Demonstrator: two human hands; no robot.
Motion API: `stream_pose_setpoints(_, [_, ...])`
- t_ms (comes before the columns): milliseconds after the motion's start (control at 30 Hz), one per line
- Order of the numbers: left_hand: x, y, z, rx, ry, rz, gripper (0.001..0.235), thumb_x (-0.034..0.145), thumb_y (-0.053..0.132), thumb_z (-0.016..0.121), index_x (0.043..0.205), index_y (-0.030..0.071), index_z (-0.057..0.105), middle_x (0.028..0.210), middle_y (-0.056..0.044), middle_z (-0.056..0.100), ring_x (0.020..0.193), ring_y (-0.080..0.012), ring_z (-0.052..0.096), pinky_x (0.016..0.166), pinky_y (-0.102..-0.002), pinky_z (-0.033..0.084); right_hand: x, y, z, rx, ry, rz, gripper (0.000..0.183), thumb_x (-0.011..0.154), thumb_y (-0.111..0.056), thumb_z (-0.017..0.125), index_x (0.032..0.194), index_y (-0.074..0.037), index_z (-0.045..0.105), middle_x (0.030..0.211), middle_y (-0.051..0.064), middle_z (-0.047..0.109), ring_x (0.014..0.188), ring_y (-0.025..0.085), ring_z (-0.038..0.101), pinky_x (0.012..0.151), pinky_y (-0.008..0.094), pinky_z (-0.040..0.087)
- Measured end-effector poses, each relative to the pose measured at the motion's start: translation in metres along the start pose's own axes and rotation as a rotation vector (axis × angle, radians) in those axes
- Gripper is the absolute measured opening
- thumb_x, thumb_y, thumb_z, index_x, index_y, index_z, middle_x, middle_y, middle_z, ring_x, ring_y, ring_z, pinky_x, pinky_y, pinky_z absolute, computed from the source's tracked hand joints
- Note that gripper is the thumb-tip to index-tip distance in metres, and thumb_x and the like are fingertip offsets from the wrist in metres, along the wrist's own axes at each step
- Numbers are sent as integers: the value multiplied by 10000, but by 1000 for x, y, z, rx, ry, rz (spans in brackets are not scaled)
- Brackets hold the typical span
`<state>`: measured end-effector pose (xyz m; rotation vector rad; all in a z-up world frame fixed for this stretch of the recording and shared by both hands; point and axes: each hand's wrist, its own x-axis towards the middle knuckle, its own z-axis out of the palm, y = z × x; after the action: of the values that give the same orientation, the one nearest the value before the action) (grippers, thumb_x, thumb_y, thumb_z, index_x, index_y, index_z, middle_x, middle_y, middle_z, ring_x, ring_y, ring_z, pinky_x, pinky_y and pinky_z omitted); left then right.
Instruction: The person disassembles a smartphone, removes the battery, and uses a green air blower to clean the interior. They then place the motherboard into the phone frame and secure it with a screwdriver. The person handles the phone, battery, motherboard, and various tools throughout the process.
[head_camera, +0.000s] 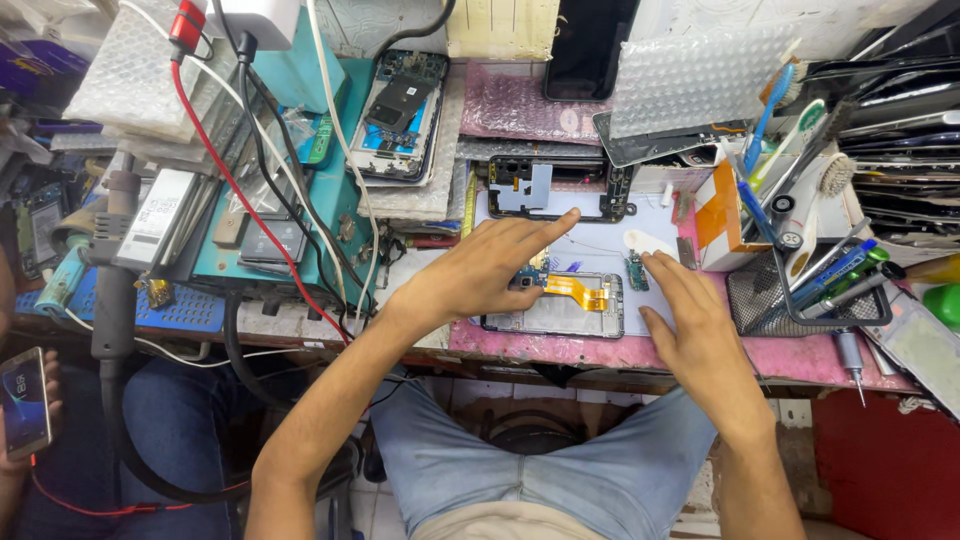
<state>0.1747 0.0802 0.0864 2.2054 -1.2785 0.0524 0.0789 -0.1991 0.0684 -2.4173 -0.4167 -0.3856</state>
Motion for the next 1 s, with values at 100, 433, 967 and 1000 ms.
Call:
stream_pose_setpoints(100, [-4,-3,4,-30,-20,-70,989,814,167,773,1646,130,240,1337,-147,628,1210,-333,587,1077,-478,435,14,5,3,7,-89,-30,549,868,-10,655,1405,-4,545,1419,217,587,1247,398,559,1061,455,450])
stream_pose_setpoints(433, [-20,-9,-3,-14,-13,-95,1014,801,176,781,1639,116,213,1372,-174,610,1252,-343,564,1110,-469,408,34,1,3,-59,-215,40,520,880,-82,674,1390,-56,576,1338,169,634,1227,360,581,1030,440,466])
stream_pose_setpoints(967, [-41,10,2,15,-6,-151,994,805,192,761,1630,84,217,1352,-165,605,1229,-338,575,1095,-476,402,59,11,-3,-49,-413,-84,552,810,-43,661,1356,-24,576,1331,194,634,1226,378,595,1029,455,466])
stream_pose_setpoints(1000, [-42,10,3,10,-12,-147,995,804,192,759,1630,82,215,1358,-164,605,1229,-335,576,1092,-474,403,59,11,-4,-44,-419,-75,550,812,-39,658,1356,-24,576,1327,192,637,1221,378,599,1024,455,473])
